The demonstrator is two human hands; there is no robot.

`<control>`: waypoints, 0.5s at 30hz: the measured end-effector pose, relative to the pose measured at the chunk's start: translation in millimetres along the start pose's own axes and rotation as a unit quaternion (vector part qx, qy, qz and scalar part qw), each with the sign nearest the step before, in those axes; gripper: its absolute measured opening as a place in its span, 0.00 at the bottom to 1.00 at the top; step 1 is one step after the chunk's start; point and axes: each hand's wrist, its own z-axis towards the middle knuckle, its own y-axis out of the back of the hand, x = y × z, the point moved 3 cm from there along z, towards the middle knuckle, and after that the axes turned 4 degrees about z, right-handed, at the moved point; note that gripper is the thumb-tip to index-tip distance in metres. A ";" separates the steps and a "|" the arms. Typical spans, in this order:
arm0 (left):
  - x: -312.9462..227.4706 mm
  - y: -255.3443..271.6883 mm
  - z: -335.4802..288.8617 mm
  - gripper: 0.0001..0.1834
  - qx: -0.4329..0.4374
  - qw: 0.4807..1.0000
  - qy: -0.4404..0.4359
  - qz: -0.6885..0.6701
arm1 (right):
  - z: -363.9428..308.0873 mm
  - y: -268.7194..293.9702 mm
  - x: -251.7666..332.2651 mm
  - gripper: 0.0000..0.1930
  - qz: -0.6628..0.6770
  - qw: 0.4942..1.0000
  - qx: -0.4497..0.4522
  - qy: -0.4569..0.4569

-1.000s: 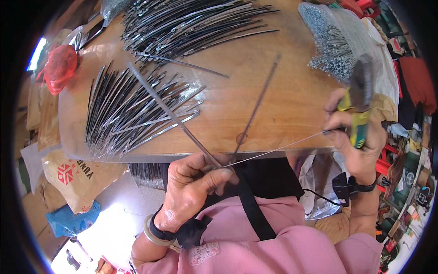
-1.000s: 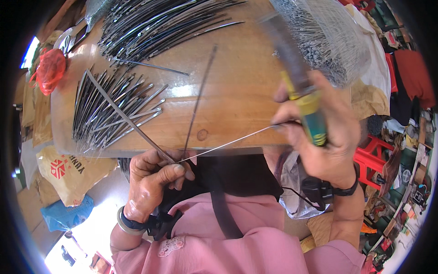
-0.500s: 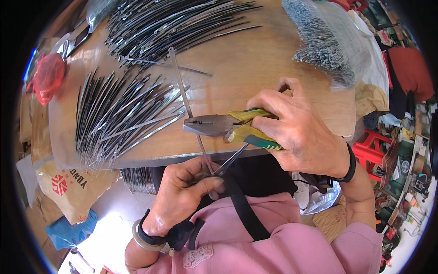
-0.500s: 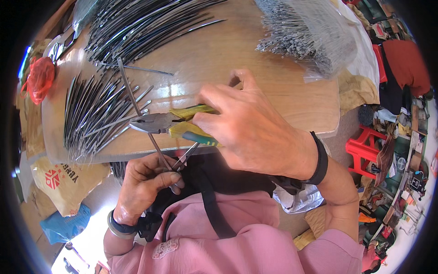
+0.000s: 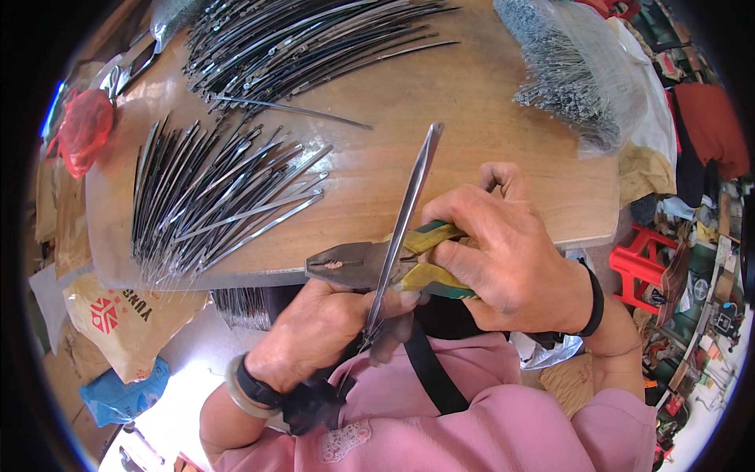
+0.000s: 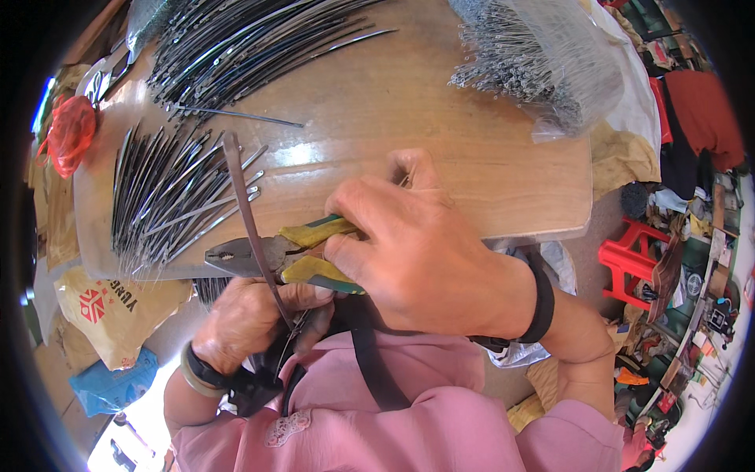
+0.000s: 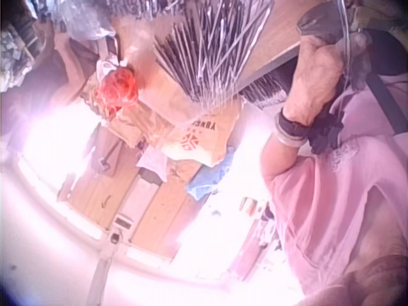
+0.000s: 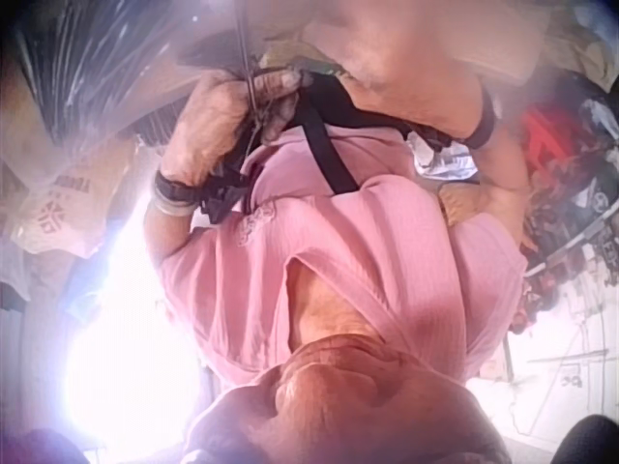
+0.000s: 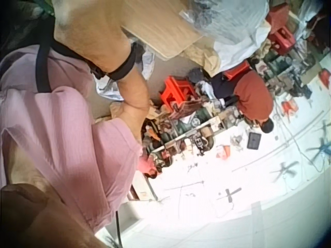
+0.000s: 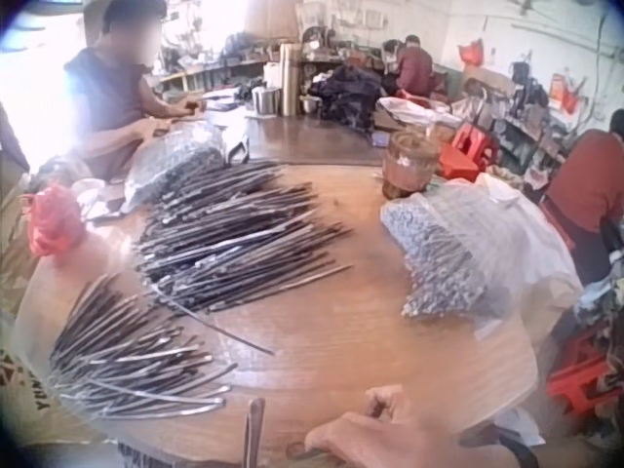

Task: The person is using pliers to cut and bend thin metal wires and sorting them into groups on a wooden table.

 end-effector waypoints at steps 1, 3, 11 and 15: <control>4.3 -2.4 3.5 0.07 -0.056 0.998 -0.003 -0.013 | 0.0 -0.5 -2.6 0.13 0.000 1.000 -0.009 -0.003; 16.6 -3.1 9.0 0.06 -0.052 0.993 -0.008 -0.109 | 3.3 -0.6 -6.6 0.13 0.000 1.000 -0.028 -0.003; 25.9 -2.1 3.8 0.08 -0.110 0.966 -0.133 -0.194 | -44.8 10.7 -7.9 0.08 0.169 0.945 -0.064 -0.274; 20.2 -8.5 -1.5 0.08 -0.169 0.961 -0.172 -0.132 | -51.3 7.7 1.5 0.13 0.221 0.932 -0.014 -0.287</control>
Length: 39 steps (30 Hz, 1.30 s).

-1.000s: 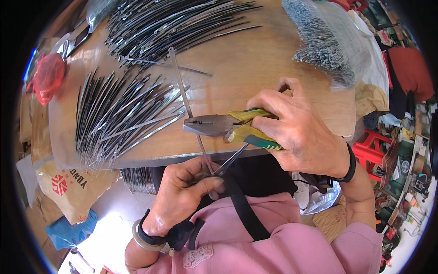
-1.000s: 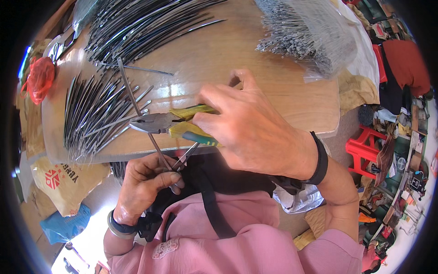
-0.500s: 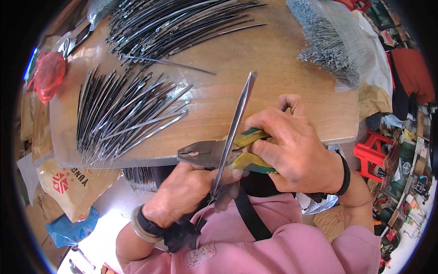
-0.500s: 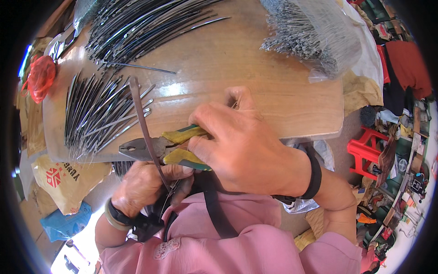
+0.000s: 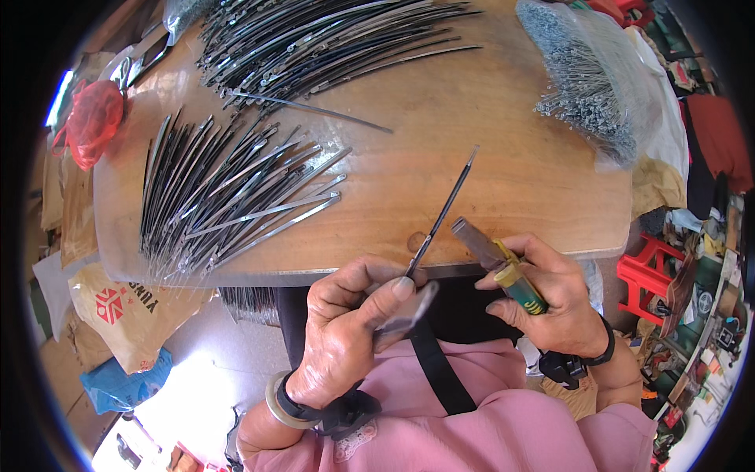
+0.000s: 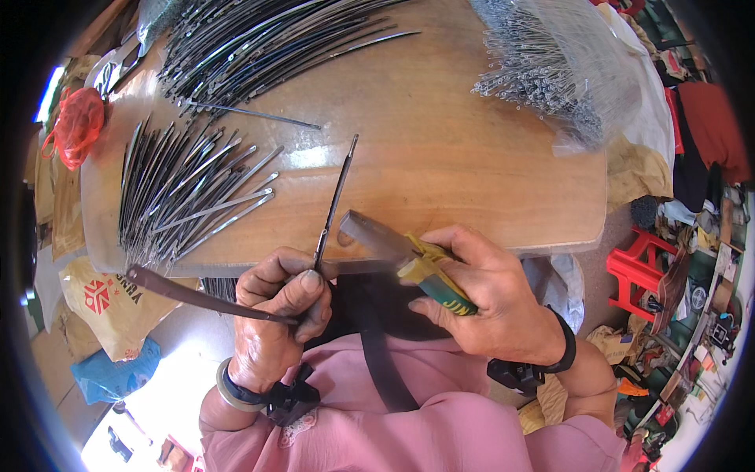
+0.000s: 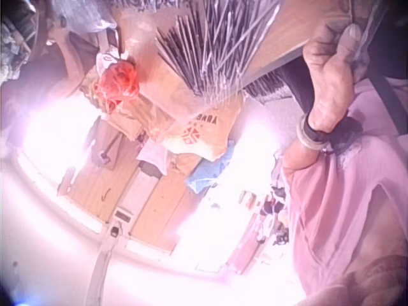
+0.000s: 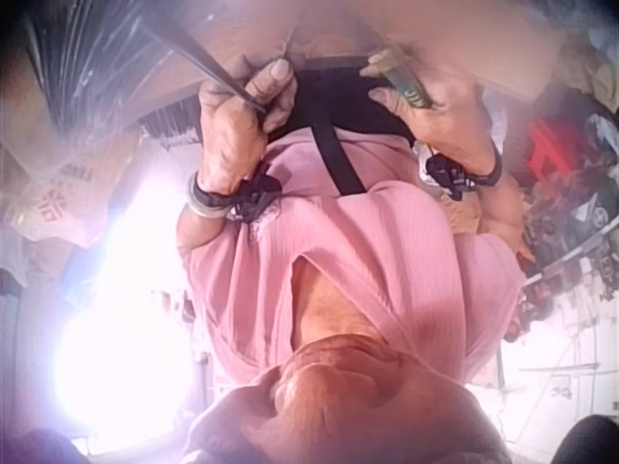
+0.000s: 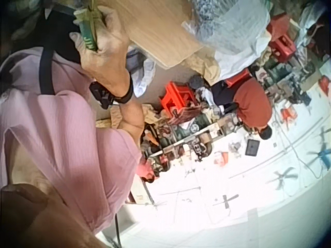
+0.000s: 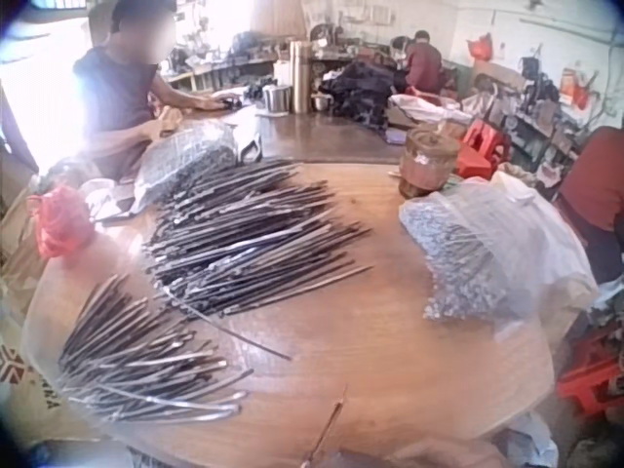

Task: The person is using pliers to cut and bend thin metal wires and sorting them into groups on a wooden table.

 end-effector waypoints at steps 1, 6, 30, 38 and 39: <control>0.3 -0.5 -1.1 0.09 0.019 1.000 -0.001 -0.014 | -1.3 -1.0 0.5 0.15 -0.008 1.000 0.003 0.012; 4.4 1.1 -4.6 0.11 0.084 0.992 0.017 -0.089 | -2.4 0.5 1.8 0.19 0.038 0.999 0.024 0.021; 1.4 3.5 -4.5 0.04 0.033 0.997 -0.066 0.015 | -2.4 1.9 1.9 0.13 -0.023 0.999 -0.030 0.027; -0.7 -1.1 -9.6 0.04 0.002 0.988 -0.128 0.091 | -4.6 -8.9 9.0 0.19 -0.073 0.991 0.055 0.099; 1.9 -0.5 -8.0 0.04 0.001 0.986 -0.134 0.099 | -4.4 -7.5 9.0 0.19 -0.074 0.990 0.065 0.099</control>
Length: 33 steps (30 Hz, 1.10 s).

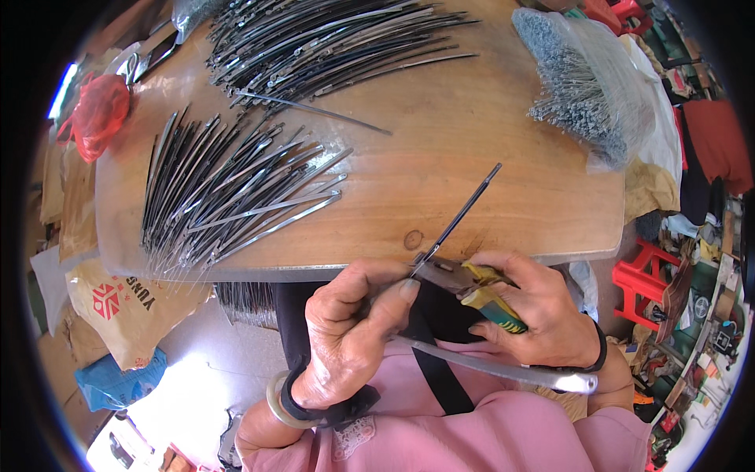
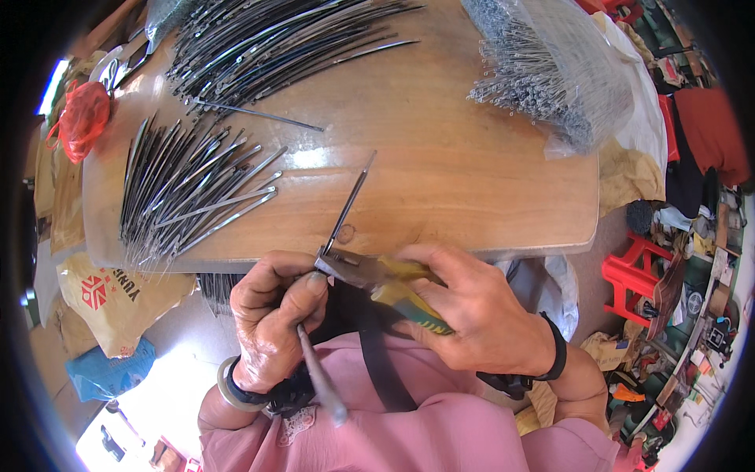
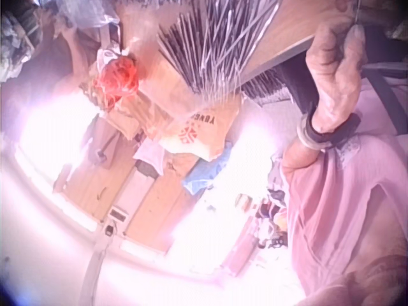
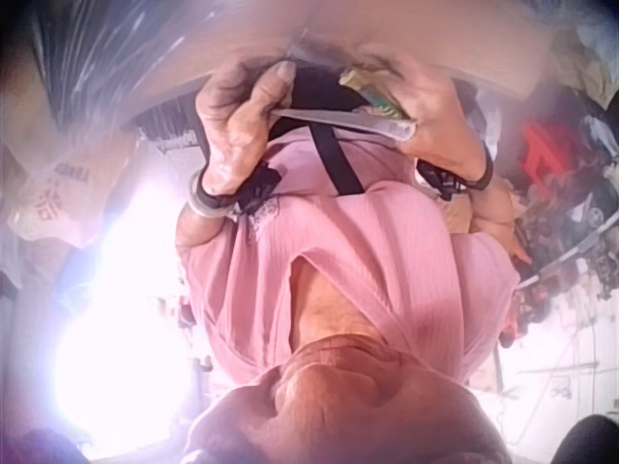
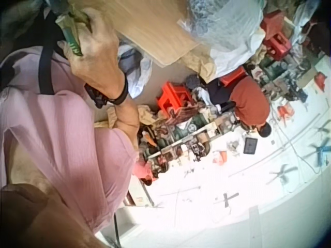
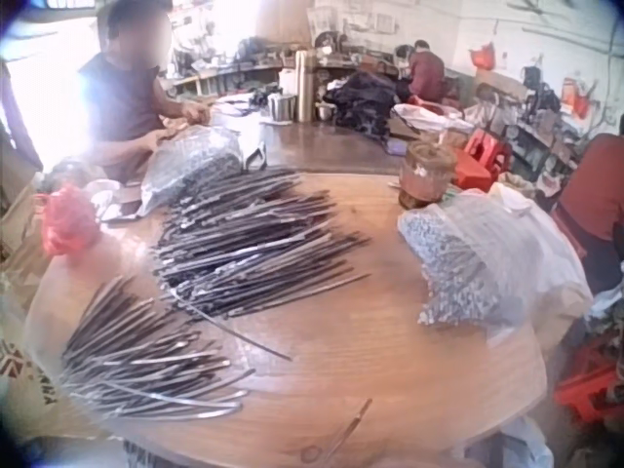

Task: The person is using pliers to cut and bend thin metal wires and sorting them into groups on a wooden table.

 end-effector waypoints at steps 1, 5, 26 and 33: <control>2.6 0.2 0.8 0.04 0.000 1.000 -0.006 0.009 | -0.4 -0.9 -0.1 0.19 -0.014 1.000 0.013 0.005; 11.3 2.4 4.2 0.04 -0.020 0.999 0.003 0.025 | -0.8 -7.4 -3.2 0.18 -0.095 0.994 0.028 0.055; -106.8 121.2 12.6 0.16 -0.160 0.746 -0.262 0.592 | 107.6 114.7 -20.7 0.13 -0.541 0.825 -0.080 0.146; -125.7 91.7 81.6 0.04 -0.087 0.669 -0.374 0.636 | 94.9 121.8 39.3 0.15 -0.542 0.792 -0.195 0.203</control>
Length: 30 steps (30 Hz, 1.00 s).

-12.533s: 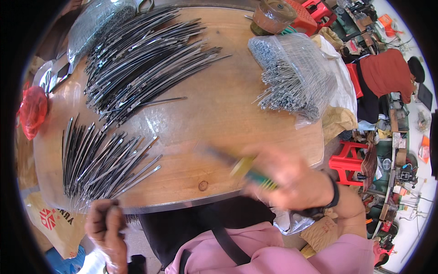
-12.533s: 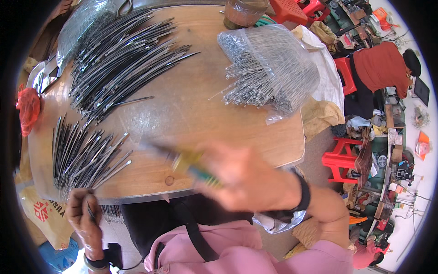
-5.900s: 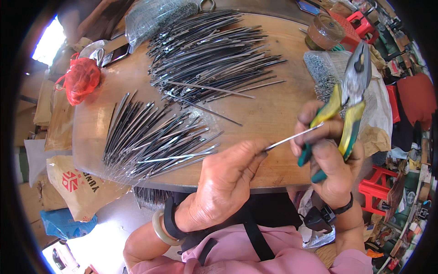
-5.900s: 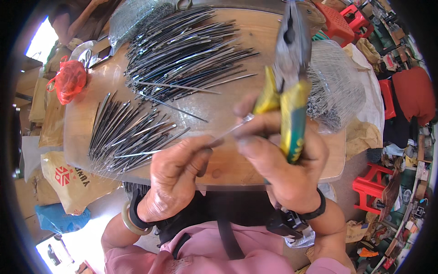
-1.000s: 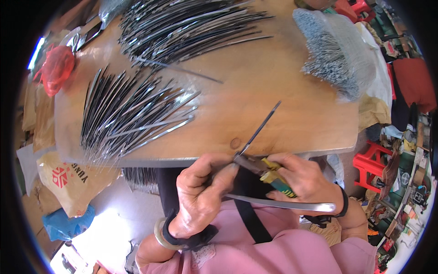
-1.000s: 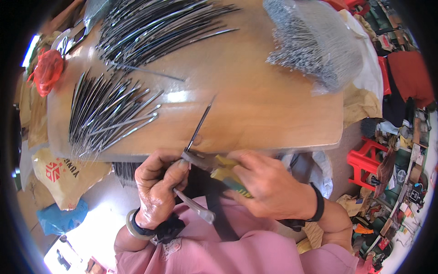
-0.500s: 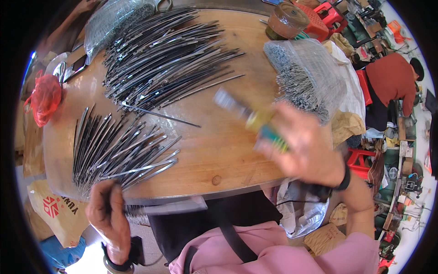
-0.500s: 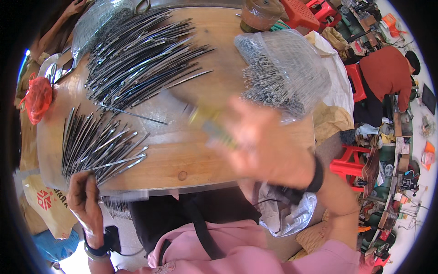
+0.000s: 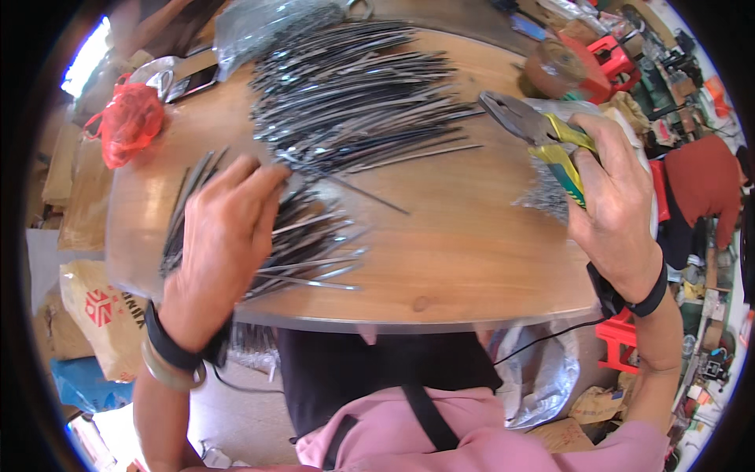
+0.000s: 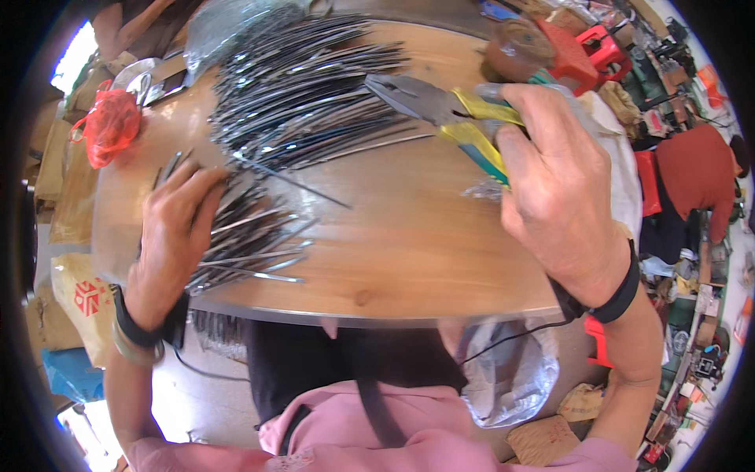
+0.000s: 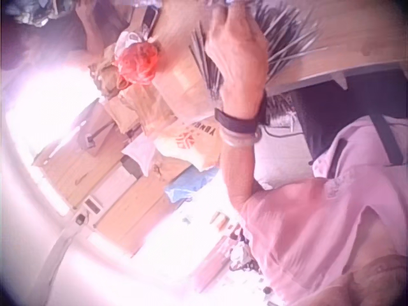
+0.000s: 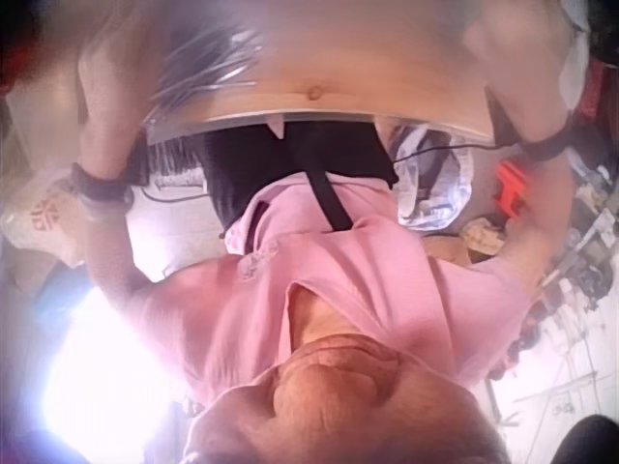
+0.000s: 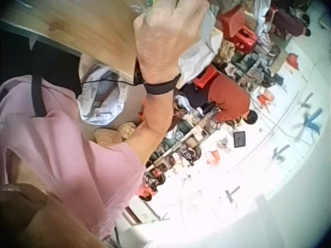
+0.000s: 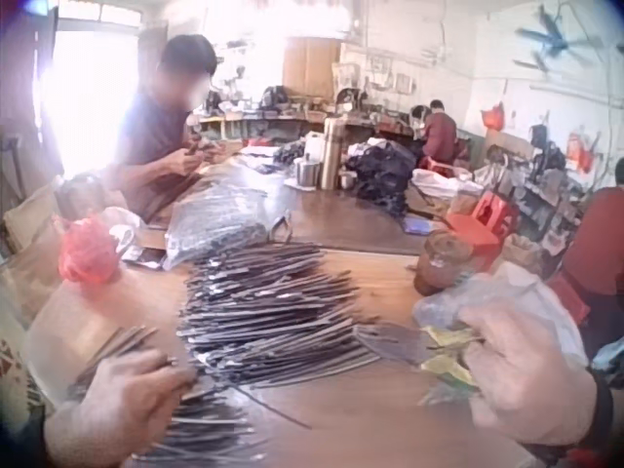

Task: The person is using pliers to cut and bend thin metal wires and sorting them into groups on a wooden table.

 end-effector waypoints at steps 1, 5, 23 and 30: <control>0.3 -10.0 10.4 0.04 -0.002 0.998 -0.028 0.049 | -2.9 8.7 -3.2 0.15 -0.013 1.000 0.009 -0.005; 17.1 -44.8 29.4 0.08 0.073 0.978 -0.051 0.187 | -33.5 35.7 -24.0 0.14 -0.062 0.996 0.041 -0.042; -24.8 -14.4 -17.0 0.09 0.106 0.746 0.394 -0.527 | -209.0 2.3 7.7 0.08 0.712 0.306 -0.250 -0.580; -101.0 -41.3 -96.2 0.35 -0.013 0.469 0.501 -0.727 | -171.7 -29.6 70.9 0.12 0.829 0.187 -0.194 -0.489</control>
